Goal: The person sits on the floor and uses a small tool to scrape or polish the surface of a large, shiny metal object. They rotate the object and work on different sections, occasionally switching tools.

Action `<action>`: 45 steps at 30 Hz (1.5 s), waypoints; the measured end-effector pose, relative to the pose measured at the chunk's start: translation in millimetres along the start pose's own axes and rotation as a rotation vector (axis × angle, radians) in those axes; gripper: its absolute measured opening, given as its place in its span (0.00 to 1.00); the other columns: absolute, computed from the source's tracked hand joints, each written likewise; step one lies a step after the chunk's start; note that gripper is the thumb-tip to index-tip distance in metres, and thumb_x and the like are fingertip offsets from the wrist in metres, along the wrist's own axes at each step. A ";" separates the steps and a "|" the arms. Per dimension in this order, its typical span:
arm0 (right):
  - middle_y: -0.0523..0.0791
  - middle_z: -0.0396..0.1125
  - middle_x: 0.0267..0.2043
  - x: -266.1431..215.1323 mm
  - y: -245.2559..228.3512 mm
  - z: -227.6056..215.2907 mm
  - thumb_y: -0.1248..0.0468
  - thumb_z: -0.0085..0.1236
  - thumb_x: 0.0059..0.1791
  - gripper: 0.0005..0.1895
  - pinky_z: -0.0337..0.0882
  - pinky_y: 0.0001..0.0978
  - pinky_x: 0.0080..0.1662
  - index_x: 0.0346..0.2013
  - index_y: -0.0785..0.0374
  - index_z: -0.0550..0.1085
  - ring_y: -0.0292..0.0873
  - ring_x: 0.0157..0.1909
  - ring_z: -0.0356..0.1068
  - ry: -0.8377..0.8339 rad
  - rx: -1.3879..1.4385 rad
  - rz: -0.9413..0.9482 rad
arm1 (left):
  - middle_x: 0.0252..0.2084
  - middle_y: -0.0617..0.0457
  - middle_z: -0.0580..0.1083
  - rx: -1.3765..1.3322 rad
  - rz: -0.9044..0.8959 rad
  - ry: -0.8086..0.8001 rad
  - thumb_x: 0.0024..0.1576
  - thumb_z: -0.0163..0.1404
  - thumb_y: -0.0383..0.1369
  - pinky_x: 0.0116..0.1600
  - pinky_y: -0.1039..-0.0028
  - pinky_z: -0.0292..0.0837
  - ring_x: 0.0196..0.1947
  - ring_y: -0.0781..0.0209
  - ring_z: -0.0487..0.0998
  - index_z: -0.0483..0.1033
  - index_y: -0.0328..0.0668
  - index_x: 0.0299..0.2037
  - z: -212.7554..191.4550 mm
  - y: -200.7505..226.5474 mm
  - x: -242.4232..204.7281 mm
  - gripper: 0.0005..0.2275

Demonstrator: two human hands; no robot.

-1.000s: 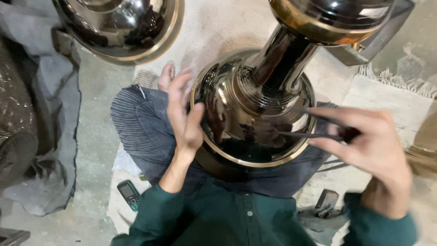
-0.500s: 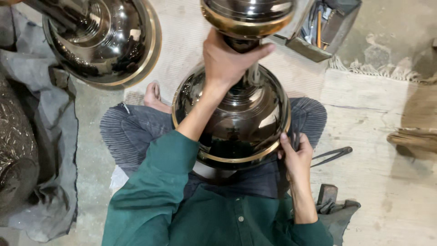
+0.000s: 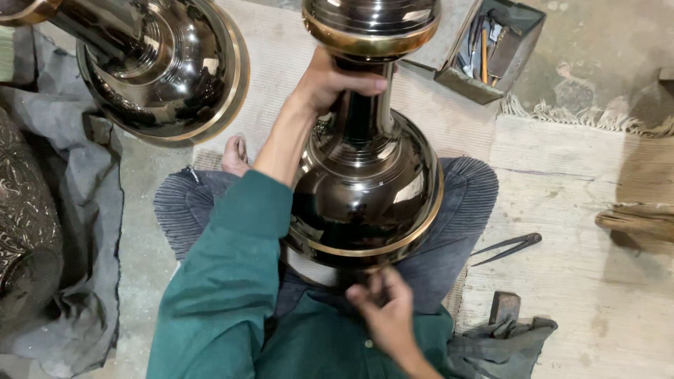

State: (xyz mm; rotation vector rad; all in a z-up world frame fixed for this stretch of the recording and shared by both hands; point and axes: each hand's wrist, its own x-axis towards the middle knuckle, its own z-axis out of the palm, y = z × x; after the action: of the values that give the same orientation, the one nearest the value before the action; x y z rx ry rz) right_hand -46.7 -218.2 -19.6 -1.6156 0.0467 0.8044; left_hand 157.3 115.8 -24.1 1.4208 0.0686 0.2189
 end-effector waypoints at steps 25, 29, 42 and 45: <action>0.35 0.53 0.28 -10.8 29.0 34.5 0.73 0.73 0.41 0.17 0.58 0.24 0.30 0.28 0.60 0.68 0.31 0.27 0.54 -0.296 0.072 -0.115 | 0.44 0.48 0.80 -0.139 0.061 0.011 0.42 0.72 0.31 0.56 0.58 0.84 0.47 0.54 0.84 0.79 0.39 0.49 -5.2 -13.6 0.5 0.24; 0.37 0.53 0.35 -6.8 35.5 67.3 0.76 0.73 0.43 0.17 0.55 0.23 0.31 0.26 0.64 0.69 0.30 0.28 0.54 -0.442 0.093 -0.061 | 0.47 0.48 0.82 -0.198 0.022 -0.218 0.46 0.71 0.35 0.64 0.54 0.77 0.51 0.51 0.85 0.81 0.40 0.52 -18.6 -13.3 8.3 0.23; 0.38 0.57 0.25 7.8 27.8 -22.1 0.75 0.69 0.44 0.16 0.57 0.22 0.32 0.27 0.61 0.67 0.31 0.27 0.54 -0.209 0.122 0.033 | 0.48 0.45 0.80 -0.036 0.232 0.135 0.46 0.75 0.30 0.59 0.64 0.84 0.51 0.53 0.83 0.76 0.31 0.54 13.9 -13.0 -15.7 0.27; 0.36 0.54 0.29 1.1 29.3 -7.5 0.74 0.73 0.40 0.19 0.57 0.22 0.33 0.25 0.60 0.65 0.30 0.29 0.54 -0.220 0.012 -0.064 | 0.47 0.46 0.80 -0.054 0.228 0.126 0.44 0.75 0.29 0.56 0.65 0.84 0.48 0.54 0.83 0.75 0.31 0.53 11.3 -10.2 -9.7 0.28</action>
State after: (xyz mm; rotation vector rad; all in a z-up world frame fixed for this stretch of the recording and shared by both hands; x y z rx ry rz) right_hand -55.9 -231.2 -45.4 -1.5013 -0.1553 0.9252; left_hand 151.0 101.6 -33.3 1.3591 0.0042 0.4948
